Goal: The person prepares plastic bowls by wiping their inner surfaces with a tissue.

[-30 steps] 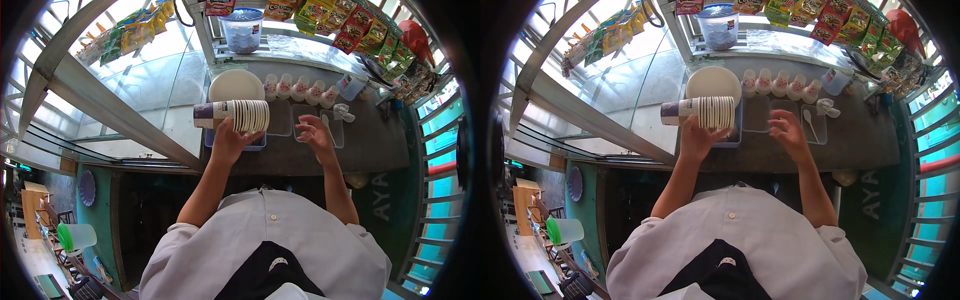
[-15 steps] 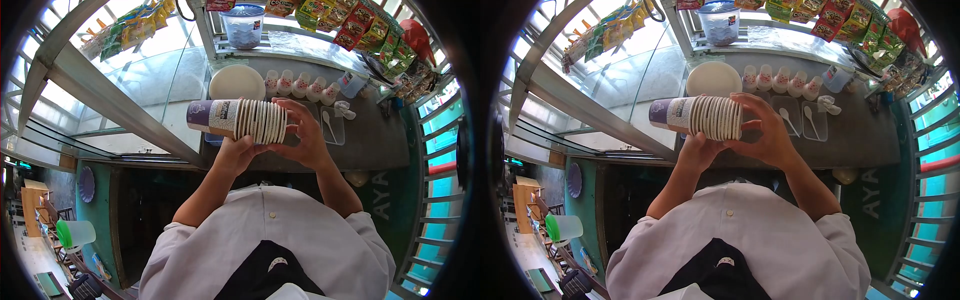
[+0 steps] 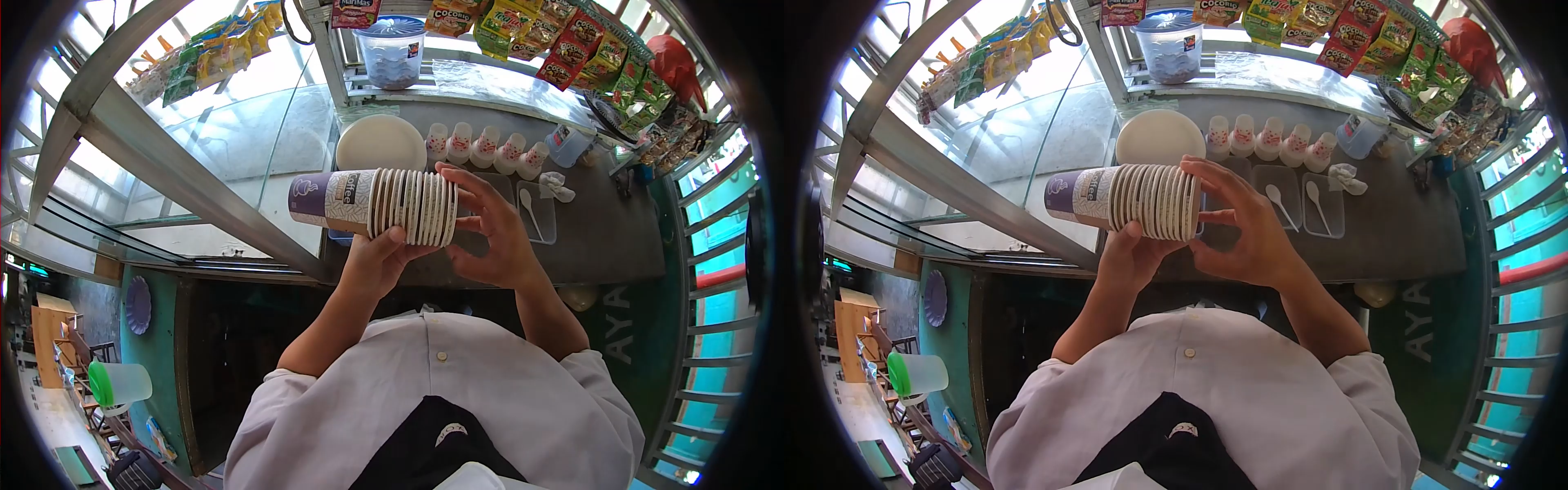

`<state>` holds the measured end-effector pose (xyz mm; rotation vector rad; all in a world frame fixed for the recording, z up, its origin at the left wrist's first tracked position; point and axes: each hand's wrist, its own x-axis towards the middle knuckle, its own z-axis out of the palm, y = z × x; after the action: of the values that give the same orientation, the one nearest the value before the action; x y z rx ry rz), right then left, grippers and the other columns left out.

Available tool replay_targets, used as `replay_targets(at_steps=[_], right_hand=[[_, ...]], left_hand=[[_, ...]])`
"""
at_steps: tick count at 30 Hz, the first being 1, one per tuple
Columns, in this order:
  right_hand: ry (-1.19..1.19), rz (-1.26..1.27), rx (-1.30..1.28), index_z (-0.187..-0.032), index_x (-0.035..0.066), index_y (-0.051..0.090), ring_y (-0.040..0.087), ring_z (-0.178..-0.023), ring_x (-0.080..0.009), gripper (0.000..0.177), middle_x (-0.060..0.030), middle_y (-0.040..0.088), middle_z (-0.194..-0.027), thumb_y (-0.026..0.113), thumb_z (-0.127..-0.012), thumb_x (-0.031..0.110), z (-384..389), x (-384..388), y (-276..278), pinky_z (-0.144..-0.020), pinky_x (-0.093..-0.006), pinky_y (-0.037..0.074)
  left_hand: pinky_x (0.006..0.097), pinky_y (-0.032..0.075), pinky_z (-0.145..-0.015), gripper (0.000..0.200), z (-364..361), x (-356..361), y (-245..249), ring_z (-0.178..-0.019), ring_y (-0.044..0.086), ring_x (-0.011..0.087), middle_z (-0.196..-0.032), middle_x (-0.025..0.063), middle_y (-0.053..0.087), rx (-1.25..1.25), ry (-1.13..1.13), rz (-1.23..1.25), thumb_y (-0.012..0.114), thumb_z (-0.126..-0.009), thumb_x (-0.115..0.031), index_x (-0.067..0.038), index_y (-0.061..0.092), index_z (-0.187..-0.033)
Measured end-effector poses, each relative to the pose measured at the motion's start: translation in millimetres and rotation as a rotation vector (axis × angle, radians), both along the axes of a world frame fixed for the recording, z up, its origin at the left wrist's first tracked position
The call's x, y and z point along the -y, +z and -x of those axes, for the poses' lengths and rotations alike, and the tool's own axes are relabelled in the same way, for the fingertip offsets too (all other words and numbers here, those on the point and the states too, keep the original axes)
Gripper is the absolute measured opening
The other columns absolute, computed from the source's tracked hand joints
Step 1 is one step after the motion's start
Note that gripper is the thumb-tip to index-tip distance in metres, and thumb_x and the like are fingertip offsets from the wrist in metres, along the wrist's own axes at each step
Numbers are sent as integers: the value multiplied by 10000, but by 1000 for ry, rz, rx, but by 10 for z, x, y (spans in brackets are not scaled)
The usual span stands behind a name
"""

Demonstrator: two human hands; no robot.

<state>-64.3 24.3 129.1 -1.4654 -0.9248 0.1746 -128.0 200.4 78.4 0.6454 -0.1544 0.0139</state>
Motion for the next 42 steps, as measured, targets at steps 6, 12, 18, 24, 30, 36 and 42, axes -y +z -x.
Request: replay_targets(at_steps=[6, 12, 18, 24, 30, 36, 42], right_hand=[[-77, 62, 99, -1378, 123, 399, 519, -1198, -269, 793, -119, 449, -1371, 652, -638, -11, 11, 10, 55, -873, -376, 541], [-211, -89, 108, -1324, 79, 443, 537, -1171, -257, 727, -135, 482, -1328, 698, -647, 9, 62, -66, 45, -836, -357, 543], [-346, -69, 364, -1077, 65, 547, 659, -915, -212, 440, -96, 649, -991, 727, -683, -13, 64, -32, -84, -715, -291, 523], [-253, 24, 360, -936, -2, 558, 644, -850, -149, 234, -108, 655, -901, 652, -747, -104, 134, -19, 10, -790, -251, 484], [-249, 10, 244, -840, 52, 571, 703, -778, -184, 185, -75, 685, -817, 695, -718, -13, 130, -95, 62, -702, -259, 526], [-320, -112, 223, -876, 52, 577, 697, -764, -175, 213, -78, 671, -785, 704, -712, 4, 180, -200, 32, -680, -262, 529], [-272, -68, 375, -918, 46, 592, 679, -706, -161, 255, -85, 666, -795, 713, -698, 1, 142, -211, 66, -669, -255, 530]], left_hand=[[459, 535, -898, 670, -5, 35, 20, -1129, 567, 302, -1246, 162, 517, 10, 15, -65, 704, -824, -279, -10, 350, -1325], [436, 549, -888, 633, -38, 66, 111, -1113, 577, 294, -1224, 156, 534, 57, 85, -32, 695, -832, -259, -5, 367, -1310], [413, 548, -901, 601, -31, 57, 138, -1112, 579, 289, -1220, 151, 538, 43, 136, -34, 683, -841, -236, -3, 378, -1303], [414, 545, -906, 590, 2, 47, 137, -1113, 579, 282, -1218, 149, 541, 51, 138, -10, 682, -841, -228, -7, 383, -1299], [413, 544, -902, 583, 56, 13, 120, -1107, 582, 277, -1205, 145, 549, 60, 170, -44, 688, -838, -225, -6, 392, -1290], [404, 554, -885, 560, 115, 16, 120, -1094, 588, 274, -1193, 140, 557, 32, 226, -58, 696, -834, -205, -11, 410, -1274], [400, 559, -877, 530, 135, 8, 99, -1088, 590, 271, -1193, 137, 554, 55, 245, -45, 686, -840, -168, -21, 416, -1271]])
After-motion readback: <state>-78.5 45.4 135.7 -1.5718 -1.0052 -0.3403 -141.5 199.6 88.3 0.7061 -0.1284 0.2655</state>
